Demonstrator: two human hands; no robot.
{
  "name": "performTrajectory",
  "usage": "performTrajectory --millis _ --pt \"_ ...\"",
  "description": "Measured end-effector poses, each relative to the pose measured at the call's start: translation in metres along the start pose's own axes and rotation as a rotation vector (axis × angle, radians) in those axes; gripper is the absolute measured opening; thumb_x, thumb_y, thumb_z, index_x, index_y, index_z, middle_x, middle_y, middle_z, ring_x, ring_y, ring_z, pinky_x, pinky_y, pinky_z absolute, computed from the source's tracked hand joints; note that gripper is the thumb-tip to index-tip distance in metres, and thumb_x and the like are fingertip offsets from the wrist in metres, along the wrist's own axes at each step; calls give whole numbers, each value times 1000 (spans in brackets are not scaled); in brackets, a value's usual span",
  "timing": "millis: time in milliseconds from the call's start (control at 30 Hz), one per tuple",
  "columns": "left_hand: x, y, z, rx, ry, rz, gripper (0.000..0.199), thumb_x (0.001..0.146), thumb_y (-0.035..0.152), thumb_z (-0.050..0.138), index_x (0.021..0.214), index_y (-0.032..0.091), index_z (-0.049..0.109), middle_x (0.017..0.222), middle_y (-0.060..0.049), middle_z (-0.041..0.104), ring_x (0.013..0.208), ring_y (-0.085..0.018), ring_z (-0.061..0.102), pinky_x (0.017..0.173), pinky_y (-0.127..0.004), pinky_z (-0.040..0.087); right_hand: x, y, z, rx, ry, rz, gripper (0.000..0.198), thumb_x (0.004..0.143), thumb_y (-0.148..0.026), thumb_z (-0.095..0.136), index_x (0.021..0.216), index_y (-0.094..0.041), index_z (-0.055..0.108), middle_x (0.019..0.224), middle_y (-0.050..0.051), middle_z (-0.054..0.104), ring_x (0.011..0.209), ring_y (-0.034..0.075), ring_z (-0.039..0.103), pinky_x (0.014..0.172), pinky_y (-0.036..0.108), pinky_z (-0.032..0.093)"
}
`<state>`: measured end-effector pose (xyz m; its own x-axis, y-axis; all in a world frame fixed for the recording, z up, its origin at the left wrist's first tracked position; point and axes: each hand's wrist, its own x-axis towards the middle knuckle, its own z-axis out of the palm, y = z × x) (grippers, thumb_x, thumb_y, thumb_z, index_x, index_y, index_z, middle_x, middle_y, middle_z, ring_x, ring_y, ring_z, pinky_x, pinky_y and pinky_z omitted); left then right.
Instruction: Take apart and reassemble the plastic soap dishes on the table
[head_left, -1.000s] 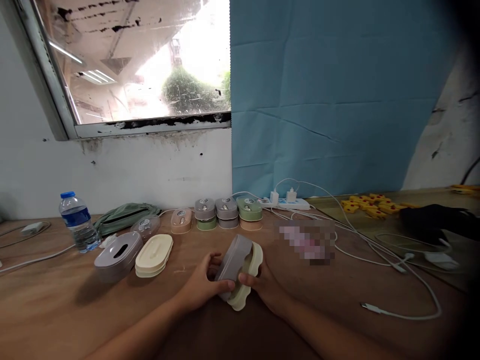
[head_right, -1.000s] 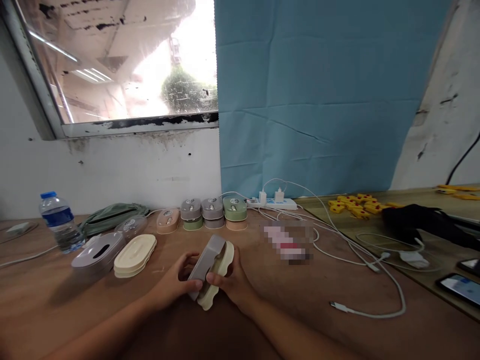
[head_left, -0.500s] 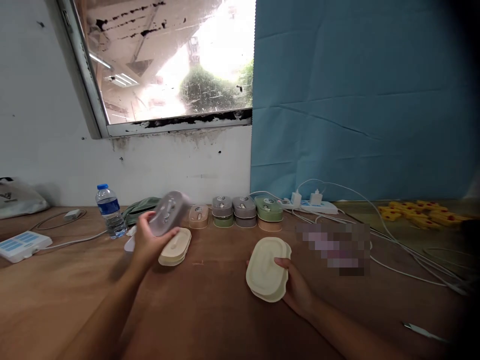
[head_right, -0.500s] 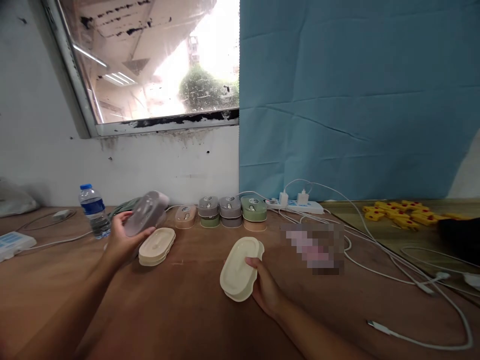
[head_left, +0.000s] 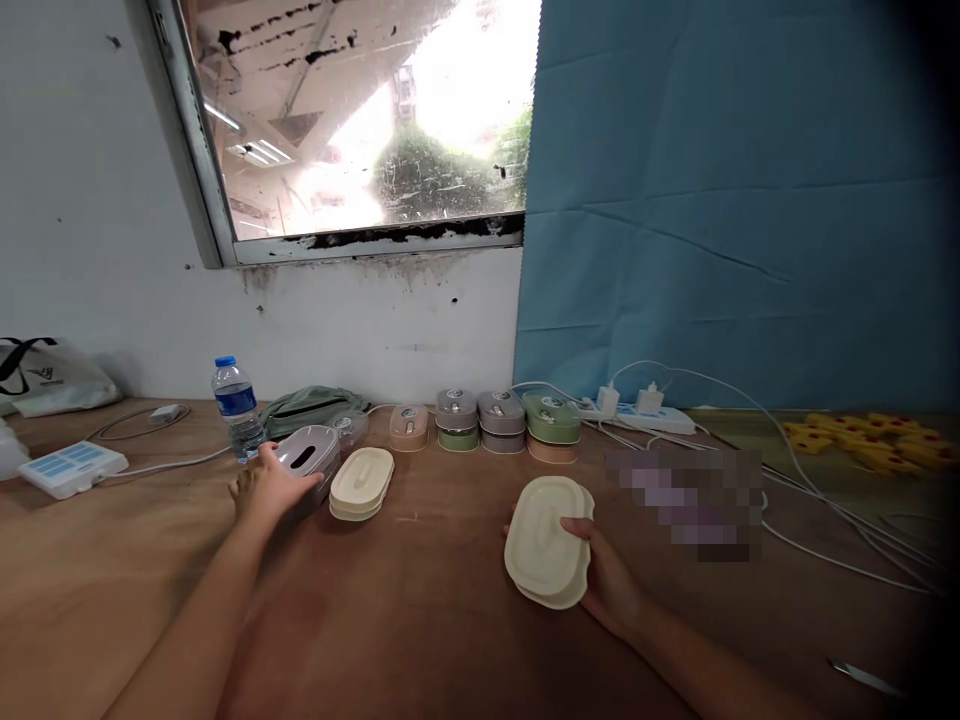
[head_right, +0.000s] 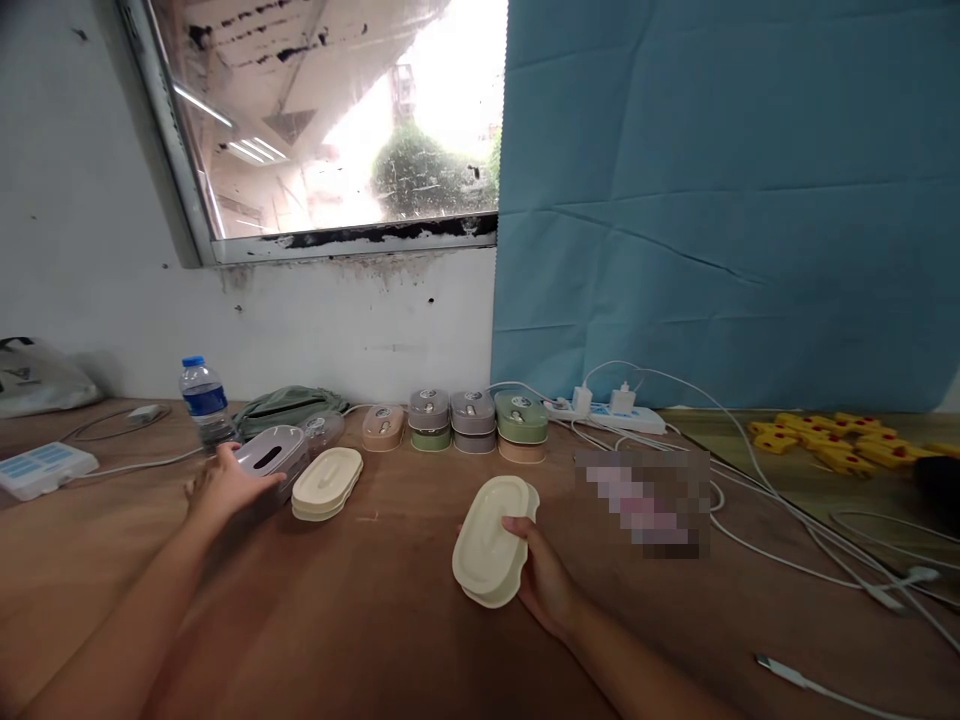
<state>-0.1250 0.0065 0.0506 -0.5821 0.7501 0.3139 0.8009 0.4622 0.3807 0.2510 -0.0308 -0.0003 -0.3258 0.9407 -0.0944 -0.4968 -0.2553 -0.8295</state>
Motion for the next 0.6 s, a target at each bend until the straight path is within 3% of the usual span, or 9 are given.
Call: performTrajectory --millis 233,600 --pt "3 -1 2 64 26 -29 83 54 62 55 118 15 32 119 -20 48 110 -37 44 88 -44 33 -1 0 0 53 -12 8 42 70 -36 50 107 -16 58 94 8 69 99 28 59 91 42 40" --pt "12 -8 11 -81 9 -74 84 53 67 52 117 16 32 120 -20 45 108 -35 46 84 -44 40 -2 -1 1 13 -4 17 39 69 -37 50 101 -17 59 101 9 67 101 28 57 89 41 42"
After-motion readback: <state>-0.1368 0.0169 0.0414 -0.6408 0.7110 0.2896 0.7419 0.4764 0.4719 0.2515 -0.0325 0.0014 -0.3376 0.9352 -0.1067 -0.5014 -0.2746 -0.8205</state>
